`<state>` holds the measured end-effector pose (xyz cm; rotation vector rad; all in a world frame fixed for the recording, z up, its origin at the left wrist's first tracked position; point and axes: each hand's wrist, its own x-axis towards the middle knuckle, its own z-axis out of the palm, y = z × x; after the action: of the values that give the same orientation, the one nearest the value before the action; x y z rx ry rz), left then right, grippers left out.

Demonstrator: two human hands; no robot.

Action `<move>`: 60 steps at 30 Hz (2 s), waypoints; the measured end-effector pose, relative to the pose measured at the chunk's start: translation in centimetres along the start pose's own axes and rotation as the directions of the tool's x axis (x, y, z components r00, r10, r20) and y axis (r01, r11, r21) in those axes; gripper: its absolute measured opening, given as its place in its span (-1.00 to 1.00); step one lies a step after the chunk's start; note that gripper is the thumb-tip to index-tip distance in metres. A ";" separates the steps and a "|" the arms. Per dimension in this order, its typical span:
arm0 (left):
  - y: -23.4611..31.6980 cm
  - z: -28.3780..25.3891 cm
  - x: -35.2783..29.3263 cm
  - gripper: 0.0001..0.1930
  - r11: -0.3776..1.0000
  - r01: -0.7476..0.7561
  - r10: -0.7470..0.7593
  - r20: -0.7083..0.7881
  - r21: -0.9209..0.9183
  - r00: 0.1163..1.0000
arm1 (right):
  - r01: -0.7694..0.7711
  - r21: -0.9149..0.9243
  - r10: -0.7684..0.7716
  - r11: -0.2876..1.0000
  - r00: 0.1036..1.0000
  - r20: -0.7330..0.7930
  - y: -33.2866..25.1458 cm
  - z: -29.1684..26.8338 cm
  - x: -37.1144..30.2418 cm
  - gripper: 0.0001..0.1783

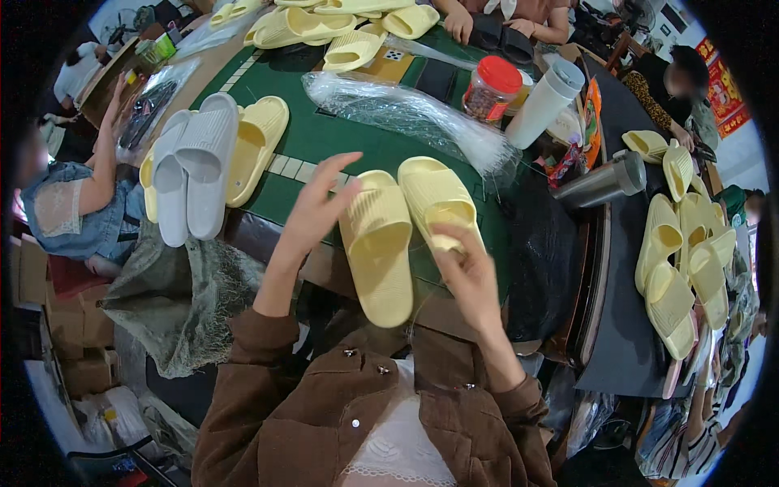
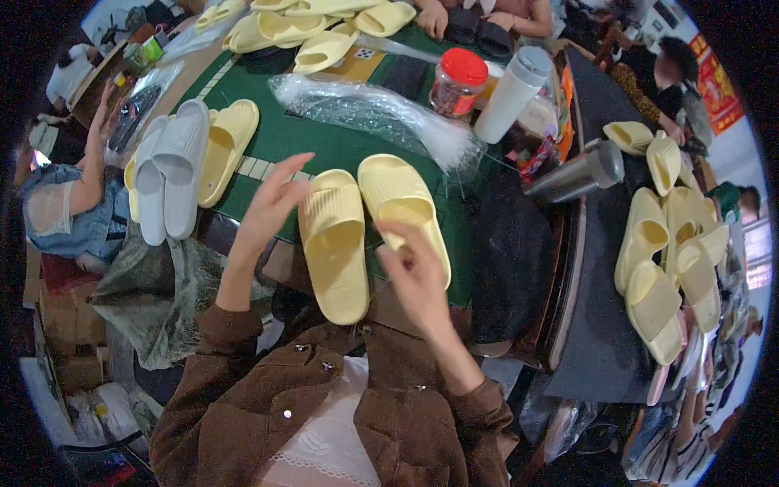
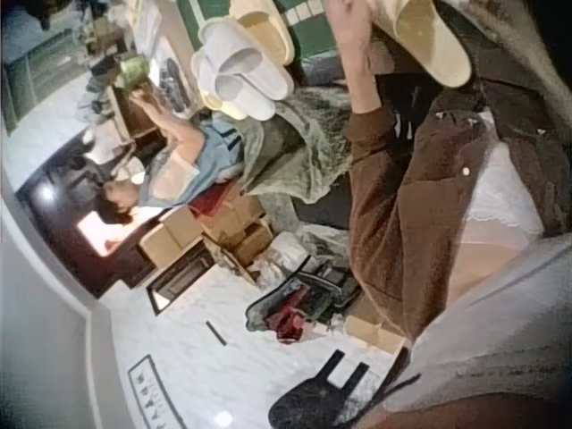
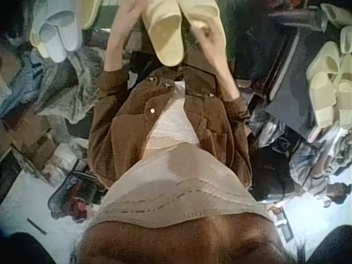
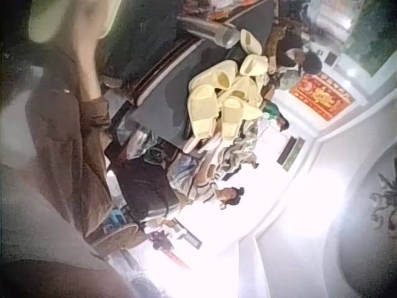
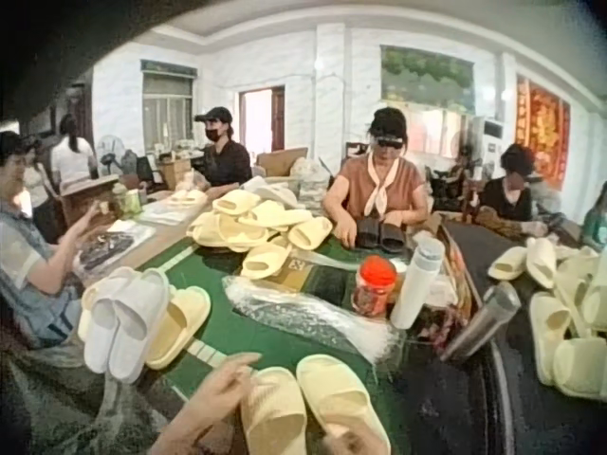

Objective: The person assembles yellow and white plastic slippers by hand at a workbench. They repeatedly pick up pairs, thread a clear elastic band through the slippers, and place the finished pairs aside. The process is repetitive and involves handling multiple pairs of slippers.

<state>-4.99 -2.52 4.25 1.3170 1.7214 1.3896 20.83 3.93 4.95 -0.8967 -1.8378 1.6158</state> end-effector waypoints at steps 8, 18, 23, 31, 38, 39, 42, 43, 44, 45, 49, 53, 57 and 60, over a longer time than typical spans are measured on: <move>0.4 4.5 -2.0 -0.24 0.702 -0.266 0.109 0.269 0.661 0.957 | 0.004 -0.727 -0.232 0.687 0.949 -0.213 2.6 -3.6 5.9 -0.57; -1.5 4.9 -0.2 -0.38 0.661 -0.427 0.334 0.268 0.617 0.904 | -0.074 -0.589 -0.057 0.805 0.978 -0.201 2.9 -3.4 3.2 -0.48; 0.2 6.4 1.1 -0.37 0.651 -0.549 0.407 0.370 0.523 0.835 | -0.007 -0.557 -0.154 0.831 0.958 -0.243 4.5 -4.9 0.9 -0.43; 0.3 6.2 0.5 -0.37 0.639 -0.598 0.413 0.440 0.484 0.797 | 0.083 -0.395 -0.182 0.915 0.958 -0.220 4.0 -7.4 -0.7 -0.49; 1.1 6.5 -0.8 -0.54 0.787 -0.555 0.453 0.360 0.269 0.816 | 0.511 -0.473 -0.695 0.717 0.482 -0.534 -7.7 -6.9 0.2 -0.73; 0.6 7.1 -0.7 -0.57 0.790 -0.548 0.460 0.327 0.275 0.826 | 0.641 -0.434 -0.752 0.633 0.375 -0.542 -8.6 -6.6 0.3 -0.74; 0.6 8.0 -0.9 -0.62 0.756 -0.557 0.498 0.251 0.343 0.830 | 0.799 -0.417 -0.852 0.433 0.212 -0.479 -9.3 -5.1 1.0 -0.75; 0.6 8.3 -1.0 -0.63 0.737 -0.563 0.516 0.228 0.373 0.826 | 0.746 -0.493 -0.882 0.448 0.281 -0.378 -8.3 -4.9 1.3 -0.74; 0.7 8.4 -1.1 -0.63 0.734 -0.559 0.519 0.211 0.387 0.828 | 0.691 -0.567 -0.894 0.448 0.354 -0.275 -7.1 -4.6 1.8 -0.74; 0.6 8.5 -1.2 -0.64 0.729 -0.555 0.525 0.193 0.401 0.829 | 0.629 -0.592 -0.846 0.504 0.498 -0.192 -5.8 -4.2 2.4 -0.73; 0.7 9.4 -1.0 -0.66 0.707 -0.560 0.561 0.139 0.432 0.816 | 0.383 -0.496 -0.523 0.779 0.833 -0.180 1.1 -2.8 4.3 -0.72; 0.6 9.3 -1.2 -0.70 0.721 -0.544 0.558 0.106 0.429 0.823 | 0.278 -0.402 -0.404 0.873 0.873 -0.273 2.7 -2.3 5.2 -0.73; 0.5 9.4 -1.0 -0.71 0.705 -0.548 0.565 0.110 0.451 0.818 | 0.115 -0.242 -0.195 0.964 0.919 -0.344 2.7 -3.4 6.8 -0.80; 0.4 9.4 -1.0 -0.70 0.700 -0.550 0.564 0.120 0.456 0.817 | 0.136 -0.319 -0.244 0.938 0.912 -0.329 3.3 -4.6 8.9 -0.86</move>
<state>3.67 0.25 1.58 2.2607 1.8318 1.3218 19.03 13.94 2.06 -1.0236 -1.8502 0.9943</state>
